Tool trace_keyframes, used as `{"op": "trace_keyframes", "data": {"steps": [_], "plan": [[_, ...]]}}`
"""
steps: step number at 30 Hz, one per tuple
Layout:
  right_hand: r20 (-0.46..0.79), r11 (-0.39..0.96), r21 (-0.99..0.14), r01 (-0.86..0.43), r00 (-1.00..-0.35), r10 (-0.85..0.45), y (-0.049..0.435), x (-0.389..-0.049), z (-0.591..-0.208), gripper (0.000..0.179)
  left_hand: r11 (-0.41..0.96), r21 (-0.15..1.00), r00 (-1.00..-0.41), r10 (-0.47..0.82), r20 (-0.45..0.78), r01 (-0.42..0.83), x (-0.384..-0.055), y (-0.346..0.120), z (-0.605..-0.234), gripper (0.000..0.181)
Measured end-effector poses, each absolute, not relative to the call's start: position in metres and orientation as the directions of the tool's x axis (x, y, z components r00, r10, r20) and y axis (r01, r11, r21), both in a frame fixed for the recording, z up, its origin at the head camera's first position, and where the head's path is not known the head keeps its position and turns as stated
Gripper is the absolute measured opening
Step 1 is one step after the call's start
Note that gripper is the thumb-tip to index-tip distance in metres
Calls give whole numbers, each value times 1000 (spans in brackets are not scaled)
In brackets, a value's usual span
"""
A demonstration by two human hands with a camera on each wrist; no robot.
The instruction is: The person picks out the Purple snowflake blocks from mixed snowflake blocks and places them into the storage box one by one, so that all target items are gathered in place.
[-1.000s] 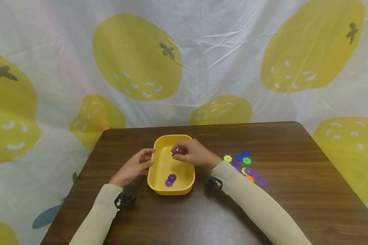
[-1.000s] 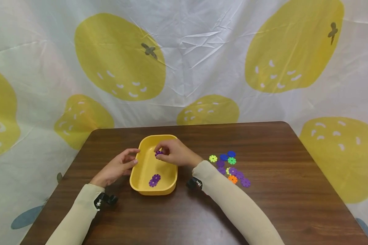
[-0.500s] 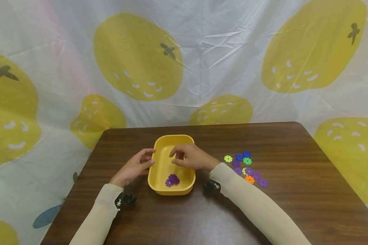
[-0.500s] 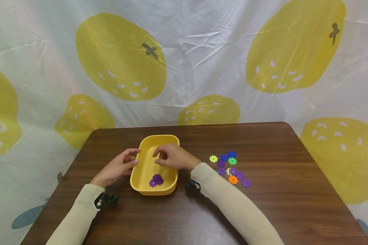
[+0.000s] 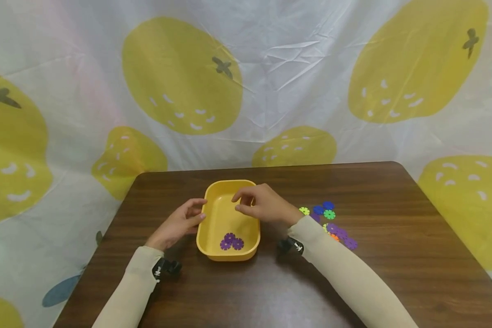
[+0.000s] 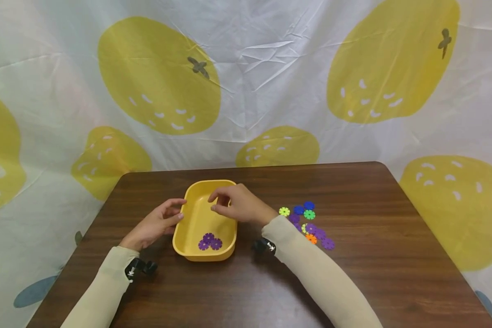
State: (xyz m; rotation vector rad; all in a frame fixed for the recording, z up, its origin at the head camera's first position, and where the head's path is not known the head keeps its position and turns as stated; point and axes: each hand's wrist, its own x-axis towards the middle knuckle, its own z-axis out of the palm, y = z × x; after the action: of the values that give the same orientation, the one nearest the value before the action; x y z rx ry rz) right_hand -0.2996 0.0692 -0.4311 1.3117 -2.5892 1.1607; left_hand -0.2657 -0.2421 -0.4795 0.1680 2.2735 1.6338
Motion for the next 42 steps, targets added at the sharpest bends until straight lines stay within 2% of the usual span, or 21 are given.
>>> {"op": "trace_keyframes", "data": {"steps": [5,11,18,26,35,42], "plan": [[365,367,-630,-685,-677,-639,86,-293,-421,15,329,939,-936,289,-200,-99,-265,-242,-481,52],[344,382,-675,-631,-727,-594,114,-284,-410,14,330,939,-934,296,-201,-98,-264,-242,-482,53],[342,432,-661,-614,-758,-555,150,-280,-405,14,342,934,-936,287,-205,-100,-264,-246,-482,55],[255,497,-685,-532,-815,-521,191,-271,-411,15,337,938,-935,300,-191,-83,-258,-246,-483,55],[250,566,-613,-551,-815,-523,235,-270,-431,14,330,940,-933,302,-195,-90,-253,-247,-481,55],[219,621,-591,-515,-843,-490,267,-271,-446,14,320,944,-933,306,-187,-84,-253,-246,-481,55]]}}
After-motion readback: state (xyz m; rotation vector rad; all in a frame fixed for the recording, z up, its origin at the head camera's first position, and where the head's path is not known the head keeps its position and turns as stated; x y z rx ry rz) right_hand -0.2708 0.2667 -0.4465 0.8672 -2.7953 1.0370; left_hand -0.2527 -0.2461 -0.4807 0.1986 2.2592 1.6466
